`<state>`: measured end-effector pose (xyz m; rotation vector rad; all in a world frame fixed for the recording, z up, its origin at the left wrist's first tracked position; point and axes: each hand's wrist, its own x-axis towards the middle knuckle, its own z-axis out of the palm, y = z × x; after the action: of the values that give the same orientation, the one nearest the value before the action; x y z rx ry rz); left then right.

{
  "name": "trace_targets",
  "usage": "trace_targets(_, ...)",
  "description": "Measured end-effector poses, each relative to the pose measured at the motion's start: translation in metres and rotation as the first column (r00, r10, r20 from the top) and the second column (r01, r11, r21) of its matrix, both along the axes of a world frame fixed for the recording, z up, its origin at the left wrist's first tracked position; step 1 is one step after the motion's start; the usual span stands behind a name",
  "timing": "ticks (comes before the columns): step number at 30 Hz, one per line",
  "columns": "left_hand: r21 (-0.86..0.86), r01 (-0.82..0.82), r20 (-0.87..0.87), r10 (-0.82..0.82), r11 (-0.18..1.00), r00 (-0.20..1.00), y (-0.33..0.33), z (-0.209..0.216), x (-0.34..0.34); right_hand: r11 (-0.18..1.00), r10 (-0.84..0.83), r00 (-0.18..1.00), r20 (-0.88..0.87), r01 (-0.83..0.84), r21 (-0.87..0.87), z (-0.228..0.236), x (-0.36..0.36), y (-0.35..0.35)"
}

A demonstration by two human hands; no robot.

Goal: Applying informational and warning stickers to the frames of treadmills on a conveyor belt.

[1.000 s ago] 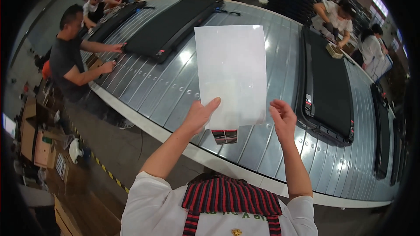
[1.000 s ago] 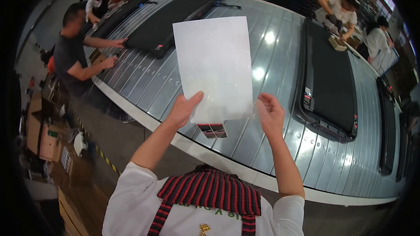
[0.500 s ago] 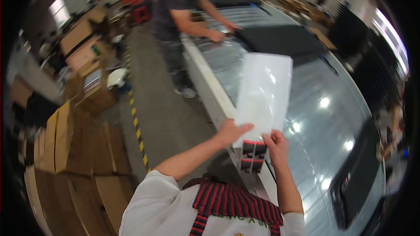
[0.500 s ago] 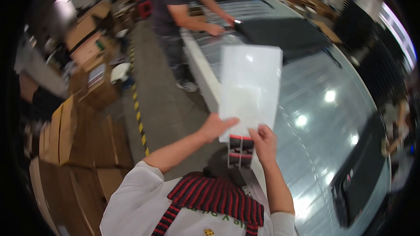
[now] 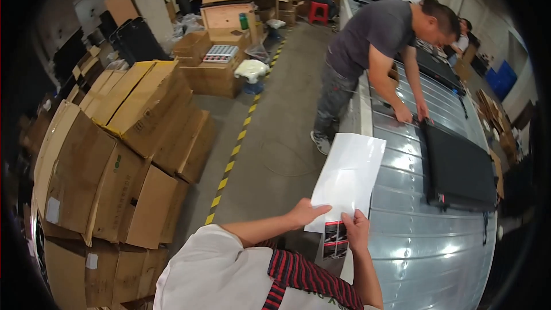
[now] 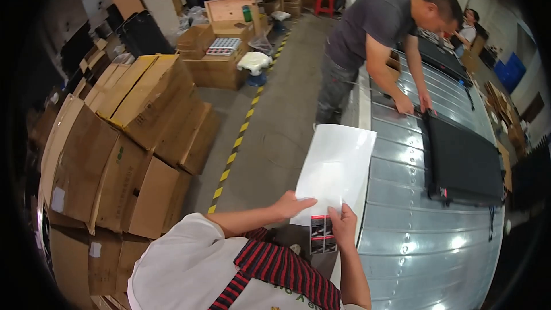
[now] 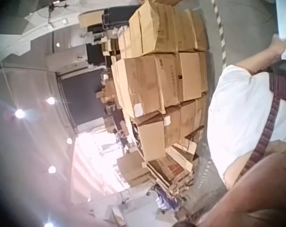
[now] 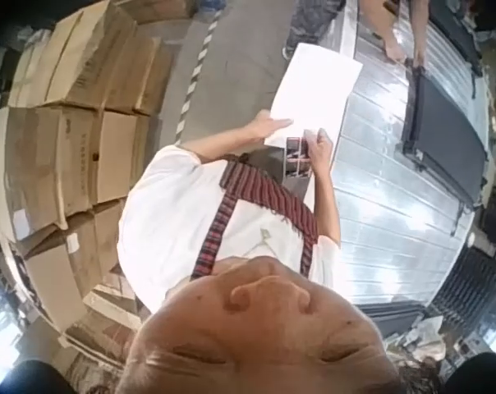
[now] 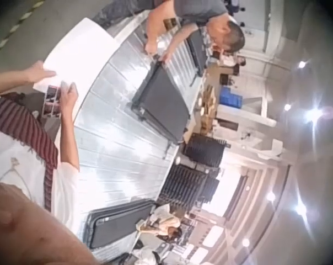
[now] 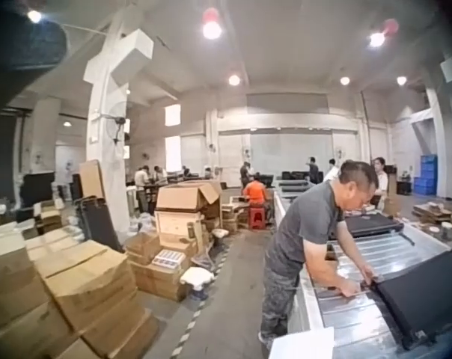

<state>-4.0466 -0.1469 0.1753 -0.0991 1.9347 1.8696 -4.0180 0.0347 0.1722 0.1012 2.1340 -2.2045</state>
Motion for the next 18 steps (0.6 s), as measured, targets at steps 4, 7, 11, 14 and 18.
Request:
trace_targets(4, 0.074, -0.256, 0.093, 0.249, 0.964, 0.964, -0.061, -0.036, -0.031, 0.976, 0.215, 0.975, 0.056, -0.217, 0.020, -0.021, -0.065, -0.061)
trace_targets(7, 0.088, -0.377, 0.094, 0.369, 0.922, 0.925, -0.111, -0.047, -0.056, 0.944, 0.330, 0.929, 0.169, -0.329, -0.035, -0.043, -0.121, -0.104)
trace_targets(11, 0.077, -0.600, 0.103, 0.592, 0.796, 0.799, -0.198, -0.084, -0.105, 0.955, 0.296, 0.940, 0.171, -0.291, -0.050, -0.071, -0.205, -0.178)
trace_targets(14, 0.088, -0.694, 0.139, 0.681, 0.715, 0.719, -0.271, -0.067, -0.144, 0.968, 0.251, 0.954, 0.162, -0.243, -0.068, -0.060, -0.265, -0.221)
trace_targets(18, 0.066, -0.688, 0.116, 0.679, 0.723, 0.725, -0.359, -0.026, -0.203, 0.969, 0.220, 0.962, 0.163, -0.197, -0.147, -0.036, -0.345, -0.271)
